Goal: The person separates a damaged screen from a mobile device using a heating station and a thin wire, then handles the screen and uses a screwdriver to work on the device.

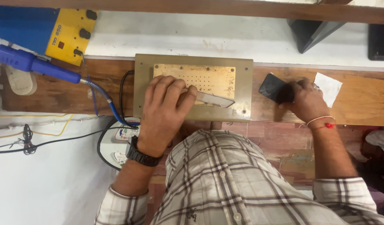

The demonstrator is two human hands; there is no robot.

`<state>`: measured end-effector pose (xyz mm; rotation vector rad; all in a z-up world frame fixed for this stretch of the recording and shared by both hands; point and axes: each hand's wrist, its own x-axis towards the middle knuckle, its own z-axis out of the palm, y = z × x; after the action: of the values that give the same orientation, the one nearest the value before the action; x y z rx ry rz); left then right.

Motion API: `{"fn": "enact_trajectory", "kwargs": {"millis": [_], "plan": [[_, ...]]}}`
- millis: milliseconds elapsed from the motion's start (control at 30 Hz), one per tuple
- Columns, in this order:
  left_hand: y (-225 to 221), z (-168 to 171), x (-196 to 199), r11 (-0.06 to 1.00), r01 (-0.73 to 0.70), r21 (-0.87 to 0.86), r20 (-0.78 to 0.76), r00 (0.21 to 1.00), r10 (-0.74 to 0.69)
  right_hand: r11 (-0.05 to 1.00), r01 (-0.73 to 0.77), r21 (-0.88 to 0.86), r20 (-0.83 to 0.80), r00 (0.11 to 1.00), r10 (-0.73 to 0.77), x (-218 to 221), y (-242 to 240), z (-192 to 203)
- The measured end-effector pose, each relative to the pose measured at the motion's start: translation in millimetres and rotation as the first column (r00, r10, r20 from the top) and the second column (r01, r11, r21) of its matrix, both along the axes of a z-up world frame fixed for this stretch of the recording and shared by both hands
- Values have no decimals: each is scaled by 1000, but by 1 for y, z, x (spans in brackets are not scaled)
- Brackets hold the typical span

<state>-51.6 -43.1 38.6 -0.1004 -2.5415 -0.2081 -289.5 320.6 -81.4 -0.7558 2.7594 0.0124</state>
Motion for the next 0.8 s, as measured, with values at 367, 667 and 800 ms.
{"fn": "enact_trajectory", "kwargs": {"millis": [367,667,800], "plan": [[6,3,7,998,-8,64,-4,1000,8,993,69,-98,254,966,-42,-34,23,-9],[8,-1,6,994,-5,110,-4,1000,5,476,720,-505,848,310,431,-28,50,18],[10,-2,10,996,-15,91,-15,1000,17,263,865,-427,642,86,762,1,1,29]]}}
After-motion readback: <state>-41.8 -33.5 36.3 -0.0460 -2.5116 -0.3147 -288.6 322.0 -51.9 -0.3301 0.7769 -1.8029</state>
